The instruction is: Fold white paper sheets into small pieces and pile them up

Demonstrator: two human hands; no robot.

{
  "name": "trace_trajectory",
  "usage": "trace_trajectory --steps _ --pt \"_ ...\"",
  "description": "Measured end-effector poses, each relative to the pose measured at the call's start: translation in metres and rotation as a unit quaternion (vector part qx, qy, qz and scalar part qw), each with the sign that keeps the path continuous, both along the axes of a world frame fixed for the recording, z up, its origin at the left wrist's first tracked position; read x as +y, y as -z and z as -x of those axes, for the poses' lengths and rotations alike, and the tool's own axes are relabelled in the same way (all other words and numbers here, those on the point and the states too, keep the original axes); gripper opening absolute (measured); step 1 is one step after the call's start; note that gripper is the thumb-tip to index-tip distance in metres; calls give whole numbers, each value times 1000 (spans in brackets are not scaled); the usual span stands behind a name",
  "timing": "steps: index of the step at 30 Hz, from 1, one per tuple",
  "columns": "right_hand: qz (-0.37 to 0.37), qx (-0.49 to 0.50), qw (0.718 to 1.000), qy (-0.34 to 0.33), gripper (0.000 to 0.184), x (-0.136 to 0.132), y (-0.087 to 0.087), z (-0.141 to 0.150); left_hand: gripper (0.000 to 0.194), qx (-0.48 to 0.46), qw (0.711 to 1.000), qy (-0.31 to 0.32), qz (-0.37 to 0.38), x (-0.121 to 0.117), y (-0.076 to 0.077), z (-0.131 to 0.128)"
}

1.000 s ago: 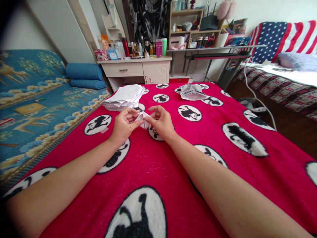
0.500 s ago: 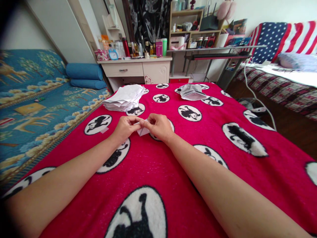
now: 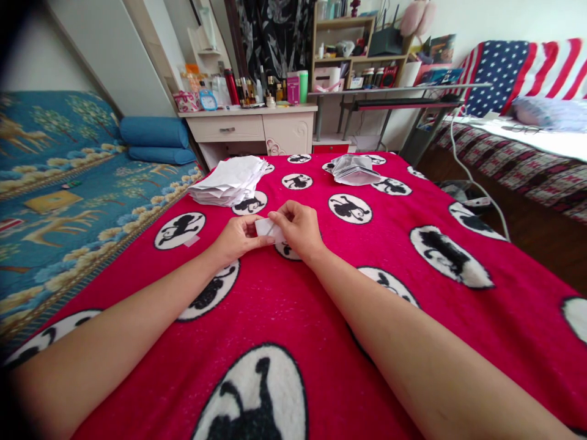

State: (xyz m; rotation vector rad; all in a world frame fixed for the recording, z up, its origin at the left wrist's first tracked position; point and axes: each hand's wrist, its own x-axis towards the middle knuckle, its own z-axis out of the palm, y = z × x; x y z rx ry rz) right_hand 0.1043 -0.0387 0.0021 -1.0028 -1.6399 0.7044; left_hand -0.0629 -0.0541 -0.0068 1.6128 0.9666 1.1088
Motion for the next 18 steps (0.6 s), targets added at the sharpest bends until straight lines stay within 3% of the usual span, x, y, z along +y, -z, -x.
trace_trajectory --steps 4,7,10,13,18 --pt "13 55 998 27 33 2 -2 -1 38 -22 999 -20 15 -2 -2 -2" --pt "56 64 996 -5 34 1 -4 -1 35 -46 996 -76 17 -1 -2 0" --pt "105 -3 992 -65 36 0 -3 -2 31 -84 985 -151 2 4 2 4" --pt "97 -101 983 -118 37 0 -1 -3 26 -118 970 -211 -24 9 5 9" --pt "26 -173 982 -72 35 3 -2 -4 26 -122 968 -212 -49 9 5 10"
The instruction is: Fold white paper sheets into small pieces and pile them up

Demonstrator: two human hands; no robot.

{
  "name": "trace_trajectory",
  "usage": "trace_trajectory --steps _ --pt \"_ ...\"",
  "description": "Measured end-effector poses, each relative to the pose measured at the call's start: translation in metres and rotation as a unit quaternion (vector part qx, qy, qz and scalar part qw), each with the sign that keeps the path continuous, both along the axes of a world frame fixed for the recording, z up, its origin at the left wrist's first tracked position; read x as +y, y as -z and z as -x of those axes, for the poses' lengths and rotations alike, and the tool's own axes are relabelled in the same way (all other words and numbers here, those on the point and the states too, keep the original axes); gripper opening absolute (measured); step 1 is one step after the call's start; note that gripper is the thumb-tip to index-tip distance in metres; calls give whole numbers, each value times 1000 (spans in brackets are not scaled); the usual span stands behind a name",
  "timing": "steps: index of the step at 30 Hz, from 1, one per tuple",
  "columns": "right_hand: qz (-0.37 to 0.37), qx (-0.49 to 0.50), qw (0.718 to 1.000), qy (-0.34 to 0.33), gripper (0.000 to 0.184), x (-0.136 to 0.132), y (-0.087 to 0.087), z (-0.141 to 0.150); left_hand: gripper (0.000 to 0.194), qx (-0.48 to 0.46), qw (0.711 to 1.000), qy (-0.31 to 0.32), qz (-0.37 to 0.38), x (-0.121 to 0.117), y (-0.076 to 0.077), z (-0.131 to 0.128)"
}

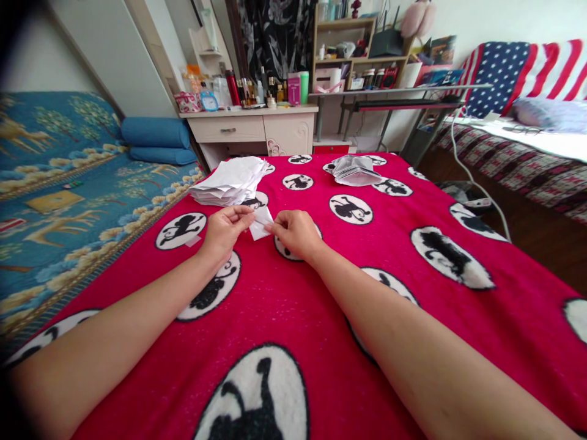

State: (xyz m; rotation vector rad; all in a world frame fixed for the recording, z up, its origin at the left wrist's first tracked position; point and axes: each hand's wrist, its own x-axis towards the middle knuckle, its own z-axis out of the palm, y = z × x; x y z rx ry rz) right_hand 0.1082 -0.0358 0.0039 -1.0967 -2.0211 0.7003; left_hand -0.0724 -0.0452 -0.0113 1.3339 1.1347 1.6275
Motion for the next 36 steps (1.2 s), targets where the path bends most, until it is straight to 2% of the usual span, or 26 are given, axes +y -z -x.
trace_trajectory --steps 3,9,13,16,18,20,23,26,29,32,36 --pt "-27 -15 999 19 36 0 0 0 28 10 1000 0 -22 -1 -2 0" --pt "-24 -11 999 -35 41 -2 4 2 35 35 998 -8 -52 0 -5 0" --pt "-36 52 998 -12 47 0 7 3 44 47 997 61 -27 -1 -4 -3" --pt "-39 63 997 1 48 2 10 4 36 92 992 85 -29 -3 -4 -4" --pt "-34 38 999 15 48 2 11 4 27 155 986 54 -39 -4 -6 -3" --pt "-40 -1 998 46 44 1 10 5 21 236 969 -13 -64 -5 -8 0" --pt "-93 -22 990 99 30 -3 7 6 18 348 920 -99 -148 -6 -10 4" --pt "-152 7 983 107 29 -7 1 5 18 429 868 -109 -223 -7 -10 4" --pt "-187 30 978 83 18 -13 -4 5 21 485 834 -92 -249 -8 -8 3" --pt "-198 17 977 73 13 -18 -6 5 22 499 823 -86 -255 -9 -8 1" --pt "-198 7 977 81 13 -18 -5 5 22 453 852 -83 -249 -12 -11 -3"
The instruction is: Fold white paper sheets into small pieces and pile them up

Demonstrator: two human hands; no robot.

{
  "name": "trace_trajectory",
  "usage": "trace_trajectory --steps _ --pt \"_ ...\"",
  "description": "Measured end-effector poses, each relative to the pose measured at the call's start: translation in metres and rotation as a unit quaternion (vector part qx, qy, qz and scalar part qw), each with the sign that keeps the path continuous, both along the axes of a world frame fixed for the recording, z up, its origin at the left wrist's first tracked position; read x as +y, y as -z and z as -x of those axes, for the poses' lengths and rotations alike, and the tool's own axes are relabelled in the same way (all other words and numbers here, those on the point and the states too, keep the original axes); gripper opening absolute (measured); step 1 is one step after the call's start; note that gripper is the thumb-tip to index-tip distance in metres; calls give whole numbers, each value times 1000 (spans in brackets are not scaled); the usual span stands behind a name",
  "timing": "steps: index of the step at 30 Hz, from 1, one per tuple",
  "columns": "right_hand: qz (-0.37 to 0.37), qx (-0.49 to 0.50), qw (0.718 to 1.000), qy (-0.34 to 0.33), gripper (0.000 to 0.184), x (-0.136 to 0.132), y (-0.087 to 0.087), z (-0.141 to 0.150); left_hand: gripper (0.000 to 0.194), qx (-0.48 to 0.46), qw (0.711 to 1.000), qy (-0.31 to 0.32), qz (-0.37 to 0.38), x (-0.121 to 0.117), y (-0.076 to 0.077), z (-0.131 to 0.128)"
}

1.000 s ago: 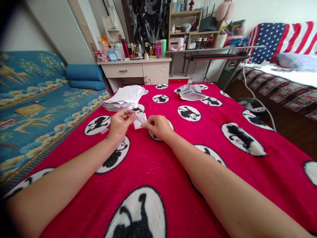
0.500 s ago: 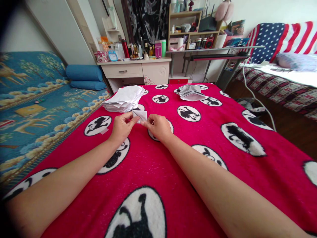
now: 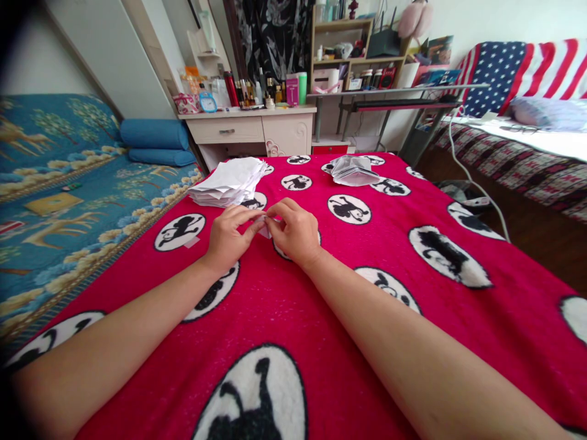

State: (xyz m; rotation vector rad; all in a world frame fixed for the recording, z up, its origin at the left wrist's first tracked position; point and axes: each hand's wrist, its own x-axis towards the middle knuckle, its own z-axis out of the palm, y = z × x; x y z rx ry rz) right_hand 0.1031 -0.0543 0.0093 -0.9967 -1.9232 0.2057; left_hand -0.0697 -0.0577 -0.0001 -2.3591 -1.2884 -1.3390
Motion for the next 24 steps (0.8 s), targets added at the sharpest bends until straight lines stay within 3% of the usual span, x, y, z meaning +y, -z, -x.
trace_trajectory --steps 4,9,18,24 --pt "-8 -8 1000 -9 13 1 0 0 15 -59 998 20 10 -6 -6 -4" --pt "-10 -37 999 -3 14 -2 0 1 8 -63 998 22 20 -9 -9 -8" --pt "-15 -90 994 60 14 -5 -3 6 7 -37 999 -17 8 -9 -8 -11" --pt "1 -34 994 100 11 7 1 -1 8 -67 996 -62 23 -2 -6 -3"
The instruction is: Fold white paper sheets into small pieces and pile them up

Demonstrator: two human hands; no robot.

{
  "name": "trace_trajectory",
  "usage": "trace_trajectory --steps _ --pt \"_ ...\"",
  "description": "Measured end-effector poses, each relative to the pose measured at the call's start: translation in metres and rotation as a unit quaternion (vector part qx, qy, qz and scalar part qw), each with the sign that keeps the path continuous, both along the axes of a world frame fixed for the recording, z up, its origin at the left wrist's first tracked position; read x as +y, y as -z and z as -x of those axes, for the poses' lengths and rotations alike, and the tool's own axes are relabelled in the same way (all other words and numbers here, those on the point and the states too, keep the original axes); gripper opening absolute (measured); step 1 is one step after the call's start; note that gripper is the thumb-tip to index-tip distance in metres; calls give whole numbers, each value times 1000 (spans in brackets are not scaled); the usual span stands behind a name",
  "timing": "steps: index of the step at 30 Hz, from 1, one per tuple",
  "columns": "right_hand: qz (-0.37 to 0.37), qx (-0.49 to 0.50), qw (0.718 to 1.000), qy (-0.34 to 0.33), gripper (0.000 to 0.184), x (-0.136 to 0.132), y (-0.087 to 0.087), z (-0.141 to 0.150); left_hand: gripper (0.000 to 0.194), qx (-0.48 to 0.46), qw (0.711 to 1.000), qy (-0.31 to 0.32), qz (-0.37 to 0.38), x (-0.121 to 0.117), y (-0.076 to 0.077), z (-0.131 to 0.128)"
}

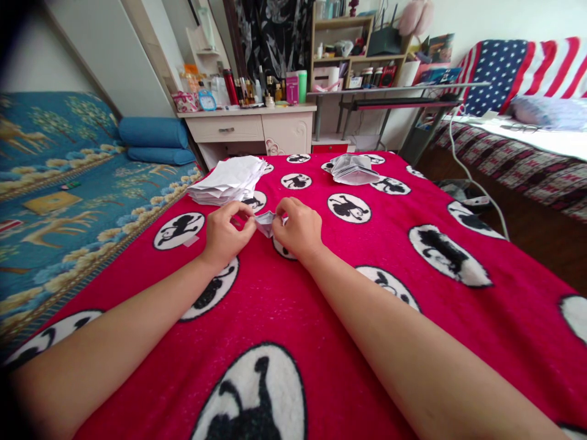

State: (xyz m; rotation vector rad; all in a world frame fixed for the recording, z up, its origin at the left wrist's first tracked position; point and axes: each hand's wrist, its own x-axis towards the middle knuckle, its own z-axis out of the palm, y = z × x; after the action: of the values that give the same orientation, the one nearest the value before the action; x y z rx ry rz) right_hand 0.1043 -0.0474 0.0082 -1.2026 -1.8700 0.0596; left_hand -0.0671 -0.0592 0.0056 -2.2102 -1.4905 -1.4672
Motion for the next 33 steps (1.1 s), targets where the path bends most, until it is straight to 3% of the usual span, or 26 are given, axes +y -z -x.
trace_trajectory --steps 8,14,23,25,28,33 --pt "107 67 991 37 11 19 8 -15 6 -29 995 -47 79 13 7 17" --pt "139 104 984 35 12 28 13 -23 6 -22 996 -52 67 14 8 19" --pt "180 118 976 40 9 34 13 -29 6 -39 984 -98 142 25 15 30" --pt "163 101 981 41 10 34 13 -28 9 -22 989 -80 122 22 13 28" --pt "132 83 987 39 11 33 15 -28 29 27 996 -8 81 15 9 20" --pt "106 74 991 43 14 31 16 -27 51 101 989 92 55 3 2 9"
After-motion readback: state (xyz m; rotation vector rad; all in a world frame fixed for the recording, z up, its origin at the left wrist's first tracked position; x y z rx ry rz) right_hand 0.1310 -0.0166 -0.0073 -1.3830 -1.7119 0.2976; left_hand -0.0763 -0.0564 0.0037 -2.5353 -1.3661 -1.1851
